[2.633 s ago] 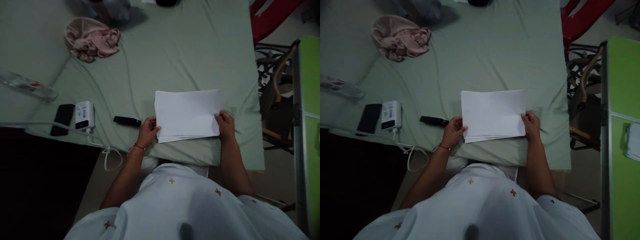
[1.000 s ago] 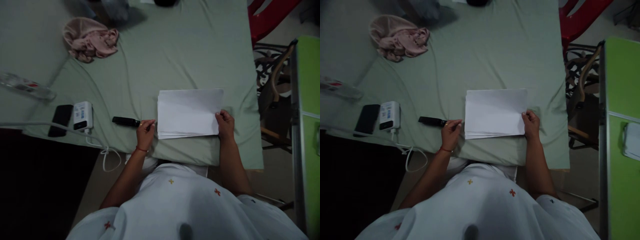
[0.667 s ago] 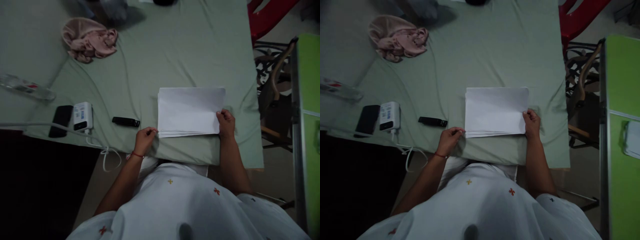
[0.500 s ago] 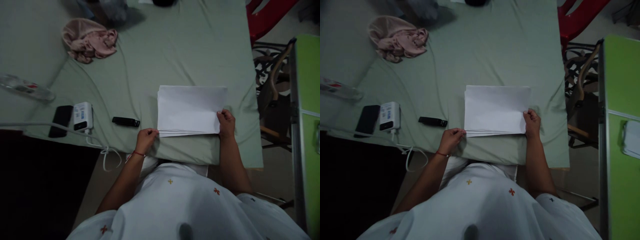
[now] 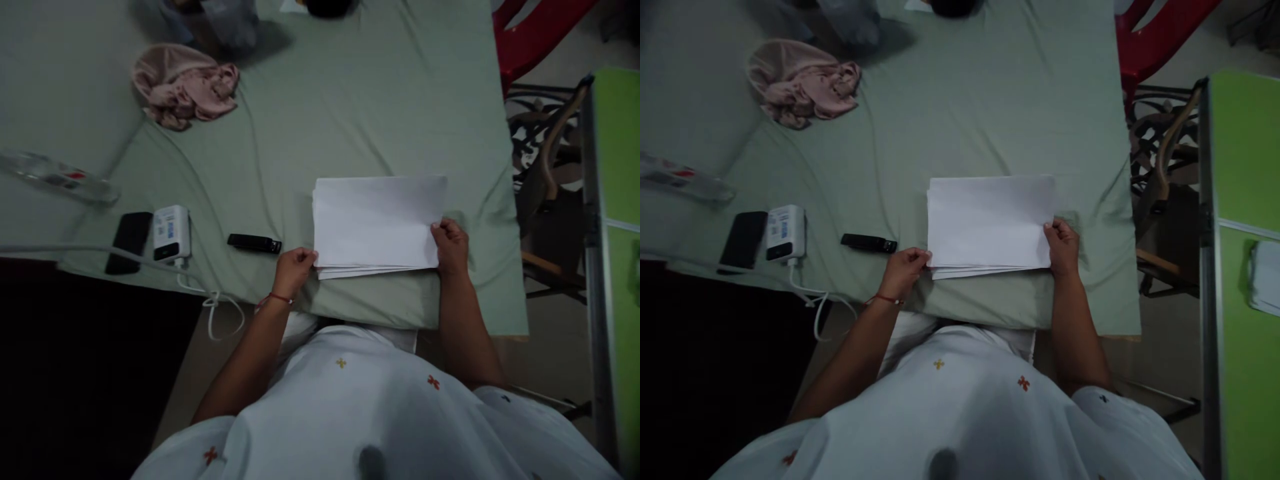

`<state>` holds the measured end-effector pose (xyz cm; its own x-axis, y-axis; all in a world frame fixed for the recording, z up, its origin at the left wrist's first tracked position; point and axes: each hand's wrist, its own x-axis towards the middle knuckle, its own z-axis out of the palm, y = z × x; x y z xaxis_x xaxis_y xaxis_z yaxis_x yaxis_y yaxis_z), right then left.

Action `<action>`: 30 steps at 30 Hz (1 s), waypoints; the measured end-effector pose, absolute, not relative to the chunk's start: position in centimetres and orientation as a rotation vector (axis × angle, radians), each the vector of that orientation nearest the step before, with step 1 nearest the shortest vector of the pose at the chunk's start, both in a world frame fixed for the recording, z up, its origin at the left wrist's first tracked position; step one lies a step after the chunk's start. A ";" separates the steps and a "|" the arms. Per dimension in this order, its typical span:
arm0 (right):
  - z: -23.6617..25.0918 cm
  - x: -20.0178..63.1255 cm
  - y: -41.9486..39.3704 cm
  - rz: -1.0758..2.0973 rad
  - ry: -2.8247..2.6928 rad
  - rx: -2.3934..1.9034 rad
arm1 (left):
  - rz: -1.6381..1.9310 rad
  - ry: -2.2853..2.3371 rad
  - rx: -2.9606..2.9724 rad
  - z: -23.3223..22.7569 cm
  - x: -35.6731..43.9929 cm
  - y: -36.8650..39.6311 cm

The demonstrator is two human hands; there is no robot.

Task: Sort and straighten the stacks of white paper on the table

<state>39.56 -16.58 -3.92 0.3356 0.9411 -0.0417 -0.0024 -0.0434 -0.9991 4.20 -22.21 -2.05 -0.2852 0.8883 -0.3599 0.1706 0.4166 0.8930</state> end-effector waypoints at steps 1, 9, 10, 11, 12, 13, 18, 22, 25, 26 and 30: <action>-4.0 39.5 -16.6 0.978 -0.944 -1.401 | 0.930 1.733 0.990 -2.3 4.0 -22.1; -4.4 39.5 -16.5 0.974 -0.933 -1.447 | 0.757 1.762 1.169 -2.7 3.5 -22.4; -4.5 39.5 -16.5 0.978 -0.928 -1.450 | 0.731 1.770 1.183 -2.5 3.6 -22.5; -4.5 39.5 -16.4 0.980 -0.923 -1.453 | 0.707 1.777 1.200 -2.2 3.6 -22.6; -4.6 39.5 -16.4 0.981 -0.919 -1.455 | 0.682 1.784 1.217 -1.9 3.7 -22.7; -4.7 39.6 -16.4 0.982 -0.915 -1.456 | 0.657 1.789 1.231 -1.6 3.8 -22.8; -4.9 39.6 -16.3 0.992 -0.926 -1.460 | 0.484 1.872 1.308 -0.6 4.1 -22.9; -4.8 39.6 -16.4 0.994 -0.934 -1.476 | 0.359 1.946 1.449 -0.4 4.3 -23.0; -4.6 39.6 -16.4 1.008 -0.919 -1.444 | 0.411 2.004 1.458 -0.6 4.2 -23.2; -4.5 39.6 -16.4 1.012 -0.911 -1.418 | 0.474 2.008 1.441 -0.7 4.1 -23.3; -4.1 39.6 -16.5 1.019 -0.877 -1.318 | 0.842 1.924 1.326 -1.4 4.0 -22.8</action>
<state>39.60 -16.50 -4.14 0.3334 0.9414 -0.0516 -0.0888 -0.0231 -0.9958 3.96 -22.81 -1.43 -0.2809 0.9481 -0.1493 0.5338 0.2836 0.7966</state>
